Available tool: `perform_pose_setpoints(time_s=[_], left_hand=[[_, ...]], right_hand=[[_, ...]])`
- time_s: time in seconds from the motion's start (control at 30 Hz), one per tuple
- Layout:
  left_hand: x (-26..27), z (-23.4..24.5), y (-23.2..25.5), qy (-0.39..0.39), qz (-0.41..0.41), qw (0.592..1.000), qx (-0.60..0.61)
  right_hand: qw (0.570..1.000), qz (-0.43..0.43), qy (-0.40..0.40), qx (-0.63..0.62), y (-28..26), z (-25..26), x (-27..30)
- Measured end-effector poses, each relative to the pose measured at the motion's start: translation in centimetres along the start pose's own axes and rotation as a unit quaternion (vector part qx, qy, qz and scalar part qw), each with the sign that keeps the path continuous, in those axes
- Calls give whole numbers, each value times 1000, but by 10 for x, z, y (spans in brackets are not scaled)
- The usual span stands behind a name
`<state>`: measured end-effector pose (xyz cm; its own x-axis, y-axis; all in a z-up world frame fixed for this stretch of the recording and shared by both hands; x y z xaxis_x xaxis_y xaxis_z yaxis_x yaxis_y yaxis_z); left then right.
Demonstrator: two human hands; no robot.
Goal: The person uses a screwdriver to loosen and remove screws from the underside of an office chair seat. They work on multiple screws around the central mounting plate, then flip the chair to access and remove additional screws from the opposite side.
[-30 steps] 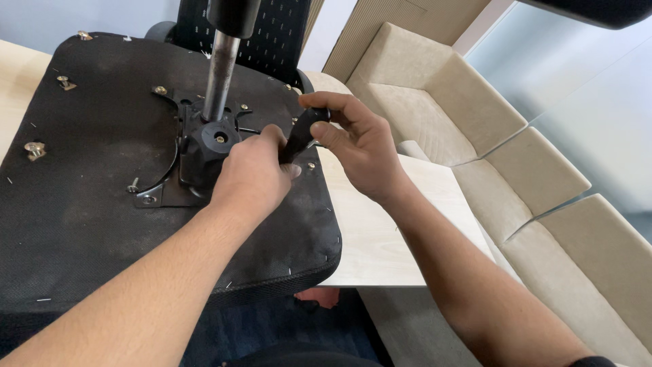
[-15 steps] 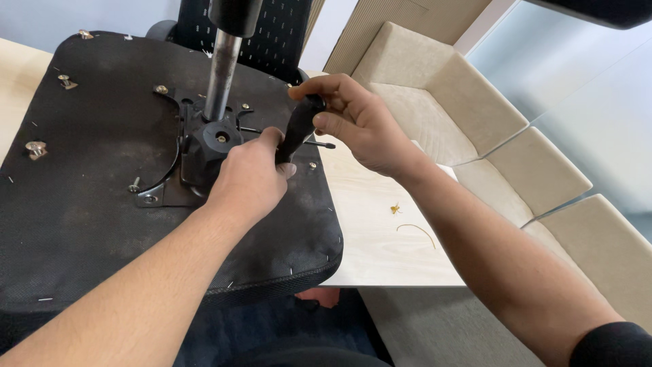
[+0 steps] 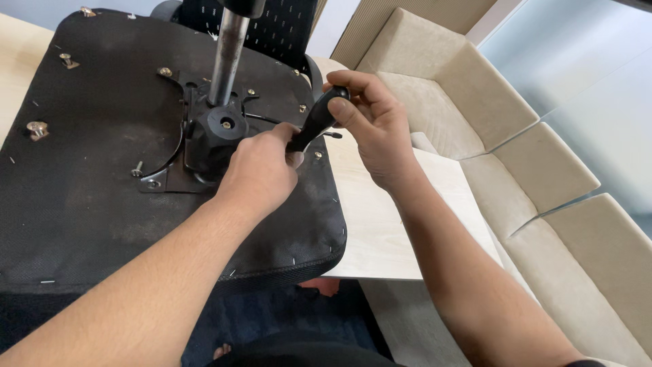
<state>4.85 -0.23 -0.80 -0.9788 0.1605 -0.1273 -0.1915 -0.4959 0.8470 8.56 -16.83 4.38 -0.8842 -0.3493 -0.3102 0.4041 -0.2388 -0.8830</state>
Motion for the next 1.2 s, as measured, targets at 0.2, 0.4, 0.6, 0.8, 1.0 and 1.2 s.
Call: perform_pose_setpoints(time_s=[0.2, 0.4, 0.6, 0.8, 1.0, 1.2], left_hand=[[0, -2, -3, 34, -29, 999, 5], [-4, -7, -5, 9, -9, 1000, -6], [-3, -8, -3, 16, -25, 999, -11], [-3, -9, 2, 17, -28, 999, 4], [-1, -4, 3, 16, -3, 999, -47], [-1, -5, 3, 25, -40, 998, -42]], right_hand=[[1000, 20, 24, 0, -4, -4, 19], [998, 48, 40, 8, 4, -1, 22], [997, 59, 50, 1, 9, 6, 20], [997, 74, 14, 10, 1, 2, 24], [995, 94, 31, 6, 2, -7, 31], [997, 80, 13, 0, -9, -11, 29]])
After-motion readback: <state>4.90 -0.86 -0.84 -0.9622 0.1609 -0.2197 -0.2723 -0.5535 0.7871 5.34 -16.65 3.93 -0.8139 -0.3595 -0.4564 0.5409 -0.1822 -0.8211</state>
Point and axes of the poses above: each hand's wrist, its own x-axis away from the middle knuckle, its own z-axis out of the back of the hand, y = z × x, the point moved 4 cm from there along -x, towards the middle knuckle, and after that the axes turned 8 degrees about -z, right-handed, at the moved point
